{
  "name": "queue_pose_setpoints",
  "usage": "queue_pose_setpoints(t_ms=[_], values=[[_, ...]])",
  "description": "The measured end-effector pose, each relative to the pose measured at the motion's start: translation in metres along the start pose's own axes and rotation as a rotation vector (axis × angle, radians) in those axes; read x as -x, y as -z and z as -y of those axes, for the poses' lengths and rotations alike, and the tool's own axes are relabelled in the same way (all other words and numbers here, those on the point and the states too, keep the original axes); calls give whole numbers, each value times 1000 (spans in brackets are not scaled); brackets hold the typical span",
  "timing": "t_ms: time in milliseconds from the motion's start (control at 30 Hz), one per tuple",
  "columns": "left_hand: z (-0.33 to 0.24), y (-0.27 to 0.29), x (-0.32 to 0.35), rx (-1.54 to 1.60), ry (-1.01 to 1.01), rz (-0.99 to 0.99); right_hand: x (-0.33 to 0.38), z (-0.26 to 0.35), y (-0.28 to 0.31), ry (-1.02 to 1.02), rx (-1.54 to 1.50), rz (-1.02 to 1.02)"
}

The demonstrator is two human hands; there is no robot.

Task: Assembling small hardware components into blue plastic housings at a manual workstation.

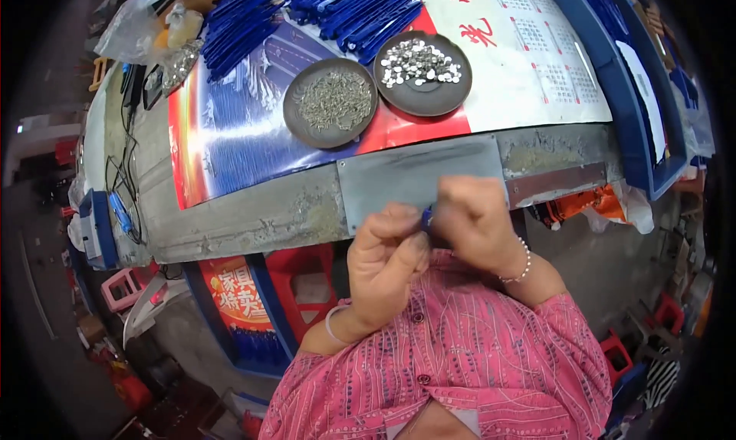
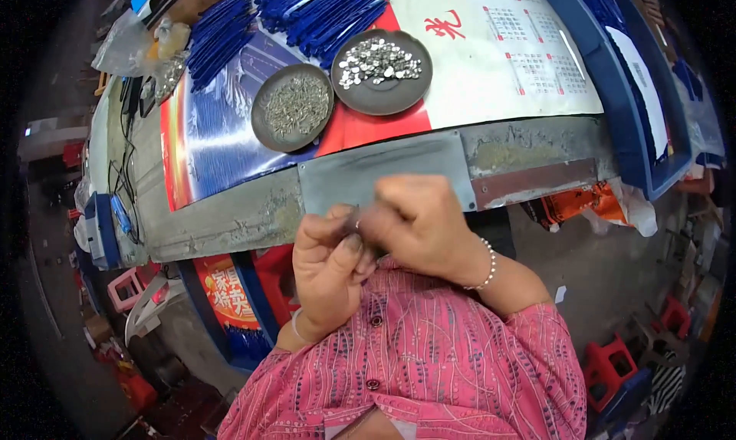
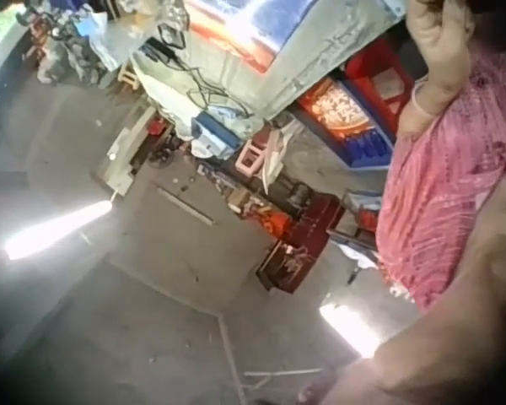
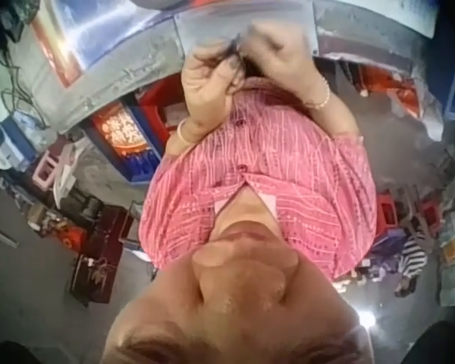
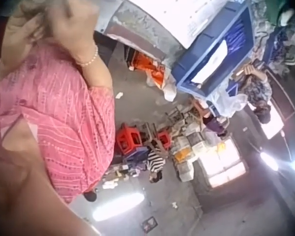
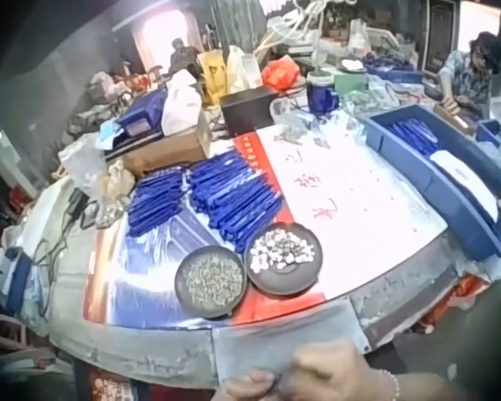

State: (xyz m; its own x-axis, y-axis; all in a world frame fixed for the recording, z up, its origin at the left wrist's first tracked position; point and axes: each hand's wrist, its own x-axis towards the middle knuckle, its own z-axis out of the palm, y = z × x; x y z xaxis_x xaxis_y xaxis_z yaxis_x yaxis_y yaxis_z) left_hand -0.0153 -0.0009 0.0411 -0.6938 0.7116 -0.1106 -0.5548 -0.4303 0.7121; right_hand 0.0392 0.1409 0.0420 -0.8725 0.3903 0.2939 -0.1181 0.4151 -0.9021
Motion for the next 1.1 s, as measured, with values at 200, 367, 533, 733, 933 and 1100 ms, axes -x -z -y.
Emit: queue_pose_setpoints(t_ms=[200, 367, 533, 733, 933, 1100], values=[[-11, 12, -30, -338, 234, -9, 10, -25, 54, -92, -33, -191], [-18, 9, -58, -809, 304, 151, 29, -47, 64, -2, 116, -255], [-15, -14, -87, -1181, 84, 441, 34, -54, 72, 77, 179, -322], [4, -26, -114, -1490, -180, 569, 32, -64, 69, 181, 298, -281], [3, -14, -126, -1729, -263, 758, 28, -63, 70, 163, 303, -257], [-27, 9, -116, -1805, -181, 722, 27, -65, 73, 152, 294, -249]])
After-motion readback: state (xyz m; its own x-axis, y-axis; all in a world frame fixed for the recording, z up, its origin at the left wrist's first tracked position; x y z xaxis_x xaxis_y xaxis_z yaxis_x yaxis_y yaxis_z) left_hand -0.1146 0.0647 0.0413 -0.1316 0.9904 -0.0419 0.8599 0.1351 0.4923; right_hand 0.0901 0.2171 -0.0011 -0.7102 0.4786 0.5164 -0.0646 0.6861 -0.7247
